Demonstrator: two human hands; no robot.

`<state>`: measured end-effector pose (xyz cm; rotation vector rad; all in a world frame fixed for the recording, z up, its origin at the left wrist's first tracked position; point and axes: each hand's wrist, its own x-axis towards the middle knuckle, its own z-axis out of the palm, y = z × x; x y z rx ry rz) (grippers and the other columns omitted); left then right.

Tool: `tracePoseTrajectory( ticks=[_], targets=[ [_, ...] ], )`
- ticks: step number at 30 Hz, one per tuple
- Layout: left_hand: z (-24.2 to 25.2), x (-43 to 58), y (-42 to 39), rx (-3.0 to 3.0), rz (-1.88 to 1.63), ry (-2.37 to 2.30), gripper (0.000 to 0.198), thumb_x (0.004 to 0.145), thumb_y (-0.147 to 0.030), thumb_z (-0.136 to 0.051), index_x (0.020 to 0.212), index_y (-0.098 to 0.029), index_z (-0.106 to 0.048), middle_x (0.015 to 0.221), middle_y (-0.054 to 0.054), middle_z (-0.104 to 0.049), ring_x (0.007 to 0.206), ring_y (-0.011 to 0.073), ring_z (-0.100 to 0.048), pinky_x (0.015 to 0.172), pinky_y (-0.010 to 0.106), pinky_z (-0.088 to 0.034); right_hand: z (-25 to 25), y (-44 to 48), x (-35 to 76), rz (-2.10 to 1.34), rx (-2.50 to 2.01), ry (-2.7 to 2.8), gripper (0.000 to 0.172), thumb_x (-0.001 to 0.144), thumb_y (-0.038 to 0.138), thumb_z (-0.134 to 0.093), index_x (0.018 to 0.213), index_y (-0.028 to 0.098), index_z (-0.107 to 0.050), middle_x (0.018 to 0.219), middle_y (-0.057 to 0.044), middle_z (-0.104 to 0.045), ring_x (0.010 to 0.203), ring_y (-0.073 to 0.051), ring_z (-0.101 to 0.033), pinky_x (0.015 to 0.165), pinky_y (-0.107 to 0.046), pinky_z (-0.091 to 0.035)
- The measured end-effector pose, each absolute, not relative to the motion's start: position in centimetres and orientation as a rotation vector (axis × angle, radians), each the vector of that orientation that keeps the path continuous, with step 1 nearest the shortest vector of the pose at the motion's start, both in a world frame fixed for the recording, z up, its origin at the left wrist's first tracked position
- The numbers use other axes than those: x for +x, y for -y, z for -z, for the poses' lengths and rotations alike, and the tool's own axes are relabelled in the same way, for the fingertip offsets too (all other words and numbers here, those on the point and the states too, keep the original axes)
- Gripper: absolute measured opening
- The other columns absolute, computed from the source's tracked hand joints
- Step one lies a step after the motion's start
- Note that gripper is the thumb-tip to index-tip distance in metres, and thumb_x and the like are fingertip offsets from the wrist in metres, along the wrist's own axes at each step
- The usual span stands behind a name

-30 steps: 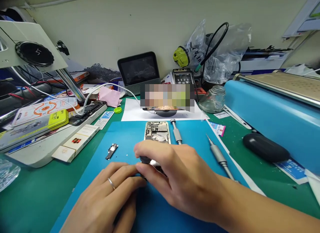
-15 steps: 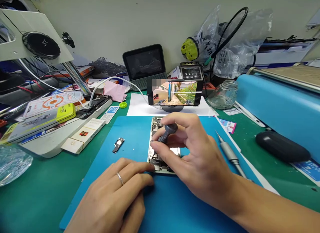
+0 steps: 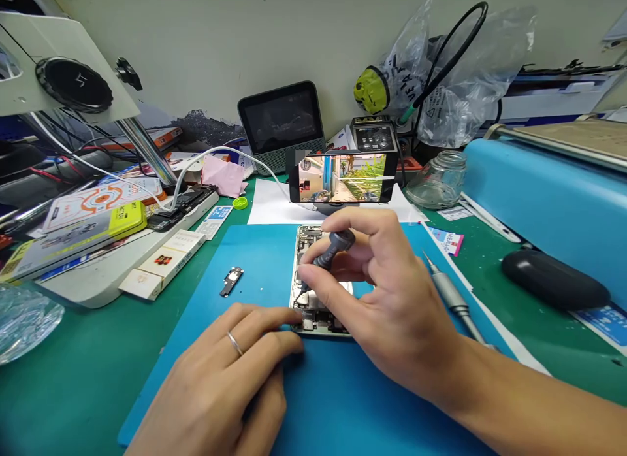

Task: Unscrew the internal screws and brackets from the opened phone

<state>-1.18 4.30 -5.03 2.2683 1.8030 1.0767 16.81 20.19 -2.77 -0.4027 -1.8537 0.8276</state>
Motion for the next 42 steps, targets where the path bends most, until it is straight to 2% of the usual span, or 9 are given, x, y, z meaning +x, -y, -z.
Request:
tracePoseTrajectory(
  ticks=[5,11,16,19,22,30,36,39,42],
  targets=[
    [5.9,-1.1,-4.5,2.267,-1.054,-1.955,0.043,0.113,-0.001,-0.052,0.131,-0.031,-0.075,0.144,-0.002,-0.088,0.125,0.0247,-0.088,0.093,0.043,-0.075,2.8,-20.0,17.1,-0.798,-0.39,1.855,0.045,0.111,0.011,-0.096,0.136,0.04,-0.072,0.109,0.01,-0.089,0.097,-0.012,-0.098,0.087,-0.013,-0.079],
    [6.7,-0.9,-4.6,2.275,-1.083,-1.994,0.045,0.108,-0.002,-0.057,0.136,-0.03,-0.078,0.145,0.001,-0.089,0.126,0.029,-0.085,0.093,0.046,-0.075,2.9,-19.9,17.4,-0.726,-0.413,1.892,0.043,0.115,0.013,-0.094,0.14,0.04,-0.072,0.11,0.012,-0.088,0.094,-0.01,-0.096,0.089,-0.011,-0.077],
    [6.8,-0.7,-4.7,2.312,-1.052,-2.035,0.053,0.113,-0.001,-0.05,0.146,-0.029,-0.079,0.155,0.003,-0.089,0.135,0.032,-0.084,0.09,0.048,-0.075,3.0,-19.8,17.3,-0.727,-0.413,1.907,0.042,0.117,0.016,-0.093,0.143,0.042,-0.071,0.111,0.012,-0.088,0.096,-0.009,-0.097,0.091,-0.01,-0.076],
    [6.9,-0.5,-4.8,2.31,-1.067,-2.062,0.059,0.113,-0.001,-0.048,0.154,-0.03,-0.079,0.159,0.006,-0.087,0.136,0.0309,-0.083,0.093,0.047,-0.076,2.9,-19.8,17.3,-0.723,-0.414,1.913,0.042,0.117,0.016,-0.093,0.143,0.041,-0.071,0.112,0.012,-0.089,0.096,-0.01,-0.097,0.093,-0.011,-0.077],
    [6.9,-0.4,-4.8,2.284,-1.089,-2.073,0.059,0.113,-0.001,-0.048,0.151,-0.031,-0.083,0.156,0.008,-0.087,0.133,0.0301,-0.084,0.095,0.046,-0.076,2.9,-19.9,17.4,-0.711,-0.412,1.92,0.043,0.116,0.014,-0.094,0.142,0.04,-0.071,0.113,0.01,-0.089,0.097,-0.011,-0.097,0.092,-0.012,-0.078],
    [6.4,-0.9,-4.6,2.325,-0.994,-2.044,0.054,0.117,-0.002,-0.048,0.144,-0.031,-0.085,0.152,0.005,-0.089,0.132,0.0319,-0.088,0.09,0.048,-0.077,3.0,-20.0,17.2,-0.671,-0.377,1.949,0.042,0.118,0.014,-0.092,0.143,0.038,-0.069,0.115,0.008,-0.088,0.097,-0.011,-0.096,0.092,-0.013,-0.078],
    [6.5,-1.1,-4.6,2.338,-0.972,-2.005,0.052,0.122,-0.007,-0.051,0.154,-0.034,-0.082,0.157,0.005,-0.088,0.133,0.0321,-0.087,0.093,0.05,-0.078,3.1,-20.2,17.6,-0.582,-0.337,2.044,0.028,0.12,0.021,-0.091,0.136,0.035,-0.073,0.116,0.002,-0.092,0.096,-0.015,-0.096,0.088,-0.019,-0.081],
    [6.6,-1.2,-4.6,2.333,-0.974,-1.983,0.053,0.124,-0.009,-0.05,0.161,-0.034,-0.078,0.161,0.005,-0.086,0.137,0.0325,-0.086,0.095,0.051,-0.078,2.9,-20.1,18.0,-0.496,-0.261,2.128,0.024,0.118,0.022,-0.092,0.13,0.035,-0.076,0.11,0.004,-0.097,0.086,-0.017,-0.097,0.084,-0.022,-0.082],
    [6.7,-1.1,-4.6,2.311,-0.993,-1.968,0.055,0.123,-0.009,-0.048,0.163,-0.035,-0.077,0.163,0.005,-0.086,0.136,0.0333,-0.086,0.093,0.051,-0.077,2.7,-20.1,18.5,-0.42,-0.242,2.17,0.021,0.12,0.023,-0.091,0.131,0.035,-0.077,0.113,0.002,-0.1,0.082,-0.019,-0.097,0.081,-0.024,-0.083]
  ],
)
